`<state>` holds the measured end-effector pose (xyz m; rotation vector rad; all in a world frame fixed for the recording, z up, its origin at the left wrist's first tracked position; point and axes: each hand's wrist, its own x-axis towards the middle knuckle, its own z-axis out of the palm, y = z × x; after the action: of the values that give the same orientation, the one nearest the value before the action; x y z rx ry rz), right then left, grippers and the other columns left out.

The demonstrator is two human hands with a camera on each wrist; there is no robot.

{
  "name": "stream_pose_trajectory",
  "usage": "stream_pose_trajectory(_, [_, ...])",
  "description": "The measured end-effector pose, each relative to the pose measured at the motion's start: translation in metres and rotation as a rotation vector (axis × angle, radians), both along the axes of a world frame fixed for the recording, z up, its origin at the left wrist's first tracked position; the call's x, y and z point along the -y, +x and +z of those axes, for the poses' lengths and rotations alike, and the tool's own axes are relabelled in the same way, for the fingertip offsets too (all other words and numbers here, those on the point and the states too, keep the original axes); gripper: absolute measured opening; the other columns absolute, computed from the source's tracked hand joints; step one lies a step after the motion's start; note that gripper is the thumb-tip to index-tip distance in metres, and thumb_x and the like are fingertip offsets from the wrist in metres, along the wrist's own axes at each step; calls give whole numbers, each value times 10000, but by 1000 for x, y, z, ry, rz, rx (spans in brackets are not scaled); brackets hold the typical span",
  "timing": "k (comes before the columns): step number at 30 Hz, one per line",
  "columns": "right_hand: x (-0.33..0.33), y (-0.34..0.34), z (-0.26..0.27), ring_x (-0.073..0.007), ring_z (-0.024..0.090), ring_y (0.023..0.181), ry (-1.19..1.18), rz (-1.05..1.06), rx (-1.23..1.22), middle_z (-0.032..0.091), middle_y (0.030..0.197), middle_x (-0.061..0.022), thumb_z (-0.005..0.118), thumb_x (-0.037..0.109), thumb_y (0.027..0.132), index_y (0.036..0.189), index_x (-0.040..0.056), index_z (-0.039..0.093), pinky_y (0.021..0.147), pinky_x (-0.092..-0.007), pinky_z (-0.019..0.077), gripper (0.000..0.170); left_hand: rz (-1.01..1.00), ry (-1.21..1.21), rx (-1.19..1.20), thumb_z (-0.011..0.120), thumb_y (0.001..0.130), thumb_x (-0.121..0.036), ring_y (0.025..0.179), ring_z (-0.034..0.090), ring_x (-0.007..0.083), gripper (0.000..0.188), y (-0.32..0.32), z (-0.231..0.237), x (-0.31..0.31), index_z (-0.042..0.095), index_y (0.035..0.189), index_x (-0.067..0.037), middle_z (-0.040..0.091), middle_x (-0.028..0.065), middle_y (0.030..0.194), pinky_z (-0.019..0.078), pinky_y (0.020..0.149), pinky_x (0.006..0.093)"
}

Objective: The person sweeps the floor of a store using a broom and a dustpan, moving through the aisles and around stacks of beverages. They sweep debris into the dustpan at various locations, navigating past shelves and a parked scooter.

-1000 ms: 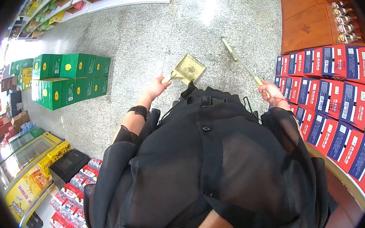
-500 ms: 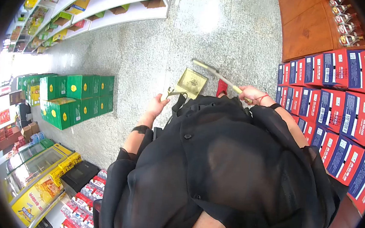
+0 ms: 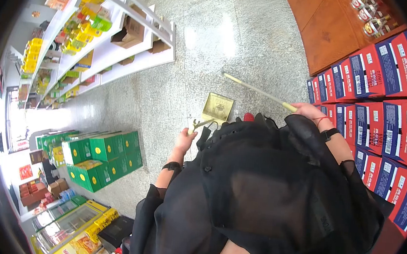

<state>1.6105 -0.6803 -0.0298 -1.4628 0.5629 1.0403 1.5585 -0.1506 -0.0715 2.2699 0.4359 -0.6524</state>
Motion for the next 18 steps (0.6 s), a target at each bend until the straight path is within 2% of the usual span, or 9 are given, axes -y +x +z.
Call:
stream_pose_trajectory(1, [11, 4, 5, -74, 380, 426, -78, -10, 23, 453, 636, 8, 570, 53, 709, 1215, 111, 458, 352, -221, 255, 522, 10, -26, 17, 629, 748, -270, 747, 575, 267, 356, 6, 4, 7, 558, 950, 15, 609, 162, 799, 434, 696, 358])
stream_pose_trajectory(4, [36, 14, 12, -85, 395, 436, -243, -67, 88, 458, 633, -4, 575, 44, 710, 1169, 94, 484, 358, -224, 275, 470, -6, -5, 31, 624, 758, -254, 728, 571, 227, 339, 27, 21, 30, 552, 955, 13, 609, 134, 775, 434, 678, 347])
stream_pose_trajectory(5, [50, 17, -6, -91, 388, 420, -231, -125, 96, 456, 620, -16, 584, 48, 719, 1016, 74, 532, 345, -234, 274, 303, -10, 4, 24, 625, 759, -251, 715, 567, 219, 326, 35, 28, 37, 551, 935, 13, 605, 129, 760, 433, 667, 342])
stream_pose_trajectory(6, [55, 21, -10, -91, 388, 420, -228, -143, 102, 456, 620, -16, 584, 48, 719, 1016, 74, 532, 345, -234, 274, 303, -15, 15, 18, 626, 760, -249, 702, 564, 211, 315, 42, 33, 41, 550, 916, 14, 600, 125, 745, 432, 657, 338])
stream_pose_trajectory(8, [63, 29, -12, -99, 397, 414, -240, -250, 14, 447, 588, -22, 590, 51, 726, 828, 67, 516, 328, -248, 278, 127, -58, 60, 60, 631, 761, -245, 658, 557, 196, 297, 53, 18, 36, 545, 881, 12, 592, 112, 719, 434, 617, 332])
stream_pose_trajectory(9, [63, 33, -22, -110, 408, 408, -254, -330, -20, 432, 553, -27, 591, 54, 732, 724, 68, 469, 320, -254, 287, 124, -53, 66, 34, 632, 761, -248, 643, 557, 192, 297, 60, 17, 37, 544, 876, 12, 592, 111, 717, 436, 600, 330])
stream_pose_trajectory(12, [61, 41, -65, -95, 404, 415, -159, -657, -118, 425, 547, -16, 557, 31, 754, 720, 53, 460, 324, -251, 301, 105, -47, 27, 17, 630, 765, -252, 609, 554, 177, 298, 76, 0, 33, 549, 889, 7, 593, 99, 712, 442, 560, 320])
stream_pose_trajectory(15, [37, 43, -66, -109, 395, 385, -126, -829, -92, 401, 509, -25, 560, 13, 744, 663, 46, 449, 312, -250, 296, 142, 10, -88, 11, 629, 765, -247, 616, 550, 152, 301, 94, -8, 31, 560, 928, -3, 589, 74, 707, 448, 569, 308])
stream_pose_trajectory(18, [24, 46, -76, -124, 395, 373, -166, -691, -112, 407, 506, -42, 565, -5, 730, 613, 40, 444, 316, -265, 305, 174, -53, -27, -34, 630, 761, -270, 633, 564, 161, 335, 115, -2, 35, 561, 954, -6, 598, 81, 715, 454, 586, 307])
